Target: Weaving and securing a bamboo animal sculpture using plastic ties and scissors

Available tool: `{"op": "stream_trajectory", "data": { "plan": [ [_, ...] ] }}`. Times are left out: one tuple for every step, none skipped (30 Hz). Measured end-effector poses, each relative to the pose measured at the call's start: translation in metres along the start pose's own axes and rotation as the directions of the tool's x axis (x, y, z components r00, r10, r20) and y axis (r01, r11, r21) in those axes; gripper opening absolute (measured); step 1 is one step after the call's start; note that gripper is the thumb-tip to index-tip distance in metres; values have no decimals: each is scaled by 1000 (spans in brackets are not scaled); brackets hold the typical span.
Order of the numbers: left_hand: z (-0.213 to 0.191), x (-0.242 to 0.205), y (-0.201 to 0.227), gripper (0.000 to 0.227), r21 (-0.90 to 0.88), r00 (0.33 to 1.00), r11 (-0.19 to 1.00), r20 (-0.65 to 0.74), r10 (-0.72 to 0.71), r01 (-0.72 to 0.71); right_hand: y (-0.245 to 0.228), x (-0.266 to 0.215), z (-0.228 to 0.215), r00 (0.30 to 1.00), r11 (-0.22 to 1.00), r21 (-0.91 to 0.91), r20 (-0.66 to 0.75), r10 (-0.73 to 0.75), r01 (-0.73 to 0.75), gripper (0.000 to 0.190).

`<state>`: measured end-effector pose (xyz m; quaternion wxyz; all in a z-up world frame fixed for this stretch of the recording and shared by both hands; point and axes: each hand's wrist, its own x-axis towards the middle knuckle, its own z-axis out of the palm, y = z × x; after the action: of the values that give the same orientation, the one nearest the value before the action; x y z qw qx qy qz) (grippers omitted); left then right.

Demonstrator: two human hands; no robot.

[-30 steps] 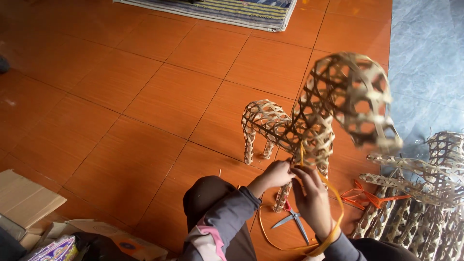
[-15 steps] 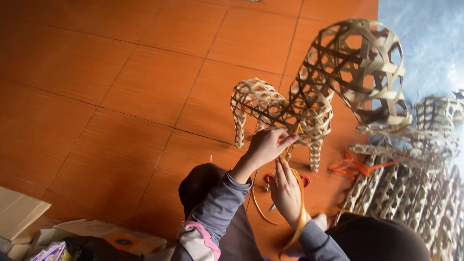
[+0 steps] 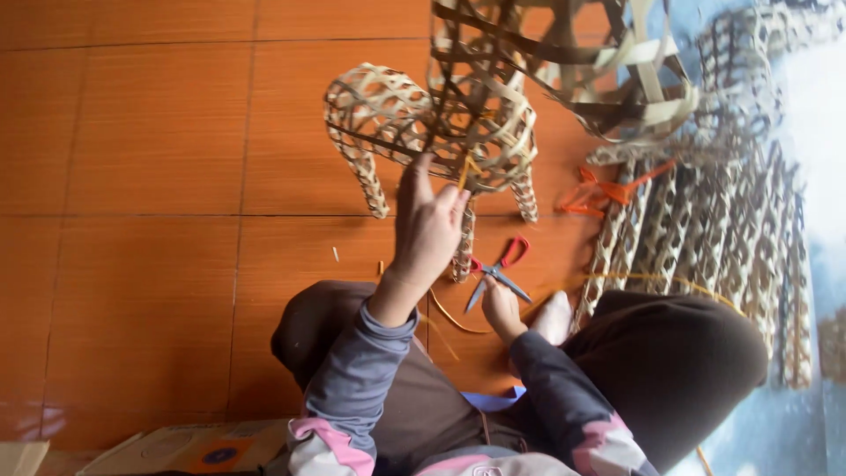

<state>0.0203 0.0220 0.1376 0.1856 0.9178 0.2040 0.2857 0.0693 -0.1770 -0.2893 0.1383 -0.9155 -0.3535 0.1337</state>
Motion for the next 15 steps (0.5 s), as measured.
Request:
{"op": "stream_trajectory", "data": {
  "plan": [
    [0, 1, 1, 20, -11, 1000, 1000, 19, 9, -8, 3, -2, -5, 1000, 1000, 3, 4, 23, -23, 35],
    [0, 2, 2, 22, -8, 999, 1000, 42, -16, 17, 5, -5, -12, 998, 993, 94, 3, 66, -66, 32],
    [-2, 4, 2, 24, 0, 998, 999, 58, -39, 39, 6, -4, -19, 995, 977, 185, -1, 104, -102, 30],
    [1, 2, 1, 24, -7, 997, 1000, 71, -28, 28, 13, -3, -8, 993, 975, 189, -2, 121, -119, 30],
    [3, 1, -1, 28, -6, 994, 998, 98, -54, 55, 17, 0, 4, 990, 973, 184, -13, 142, -137, 14],
    [4, -1, -4, 33, -4, 989, 997, 125, -81, 82, 21, 3, 16, 986, 971, 179, -24, 163, -156, 8],
    [1, 1, -2, 33, -6, 988, 997, 137, -76, 77, 14, 2, 19, 984, 968, 184, -20, 175, -168, 8],
    [-2, 2, 0, 33, -24, 987, 996, 140, -83, 88, 7, 1, 21, 990, 973, 200, -53, 128, -115, 8],
    [-4, 2, 2, 33, -44, 985, 994, 142, -97, 104, 1, -1, 23, 993, 976, 209, -85, 78, -59, 15],
    [-5, 3, 2, 33, -47, 983, 993, 154, -98, 106, -2, 0, 5, 993, 975, 210, -77, 87, -69, 15],
    [-6, 3, 3, 34, -47, 983, 993, 151, -103, 111, -4, 3, -14, 994, 987, 159, -102, 41, -25, 34],
    [-6, 4, 3, 34, -46, 983, 992, 149, -108, 116, -7, 5, -32, 992, 994, 106, -124, -6, 19, 54],
    [-8, 4, 2, 34, -46, 982, 992, 160, -106, 114, 1, 16, -35, 993, 994, 112, -119, 3, 10, 54],
    [-11, 4, 2, 34, -44, 983, 994, 160, -96, 104, 9, 26, -37, 997, 1000, -7, -78, -27, 26, 57],
    [-12, 4, 3, 33, -44, 984, 995, 159, -87, 95, 20, 36, -41, 998, 991, -126, -33, -53, 49, 63]
  ]
}}
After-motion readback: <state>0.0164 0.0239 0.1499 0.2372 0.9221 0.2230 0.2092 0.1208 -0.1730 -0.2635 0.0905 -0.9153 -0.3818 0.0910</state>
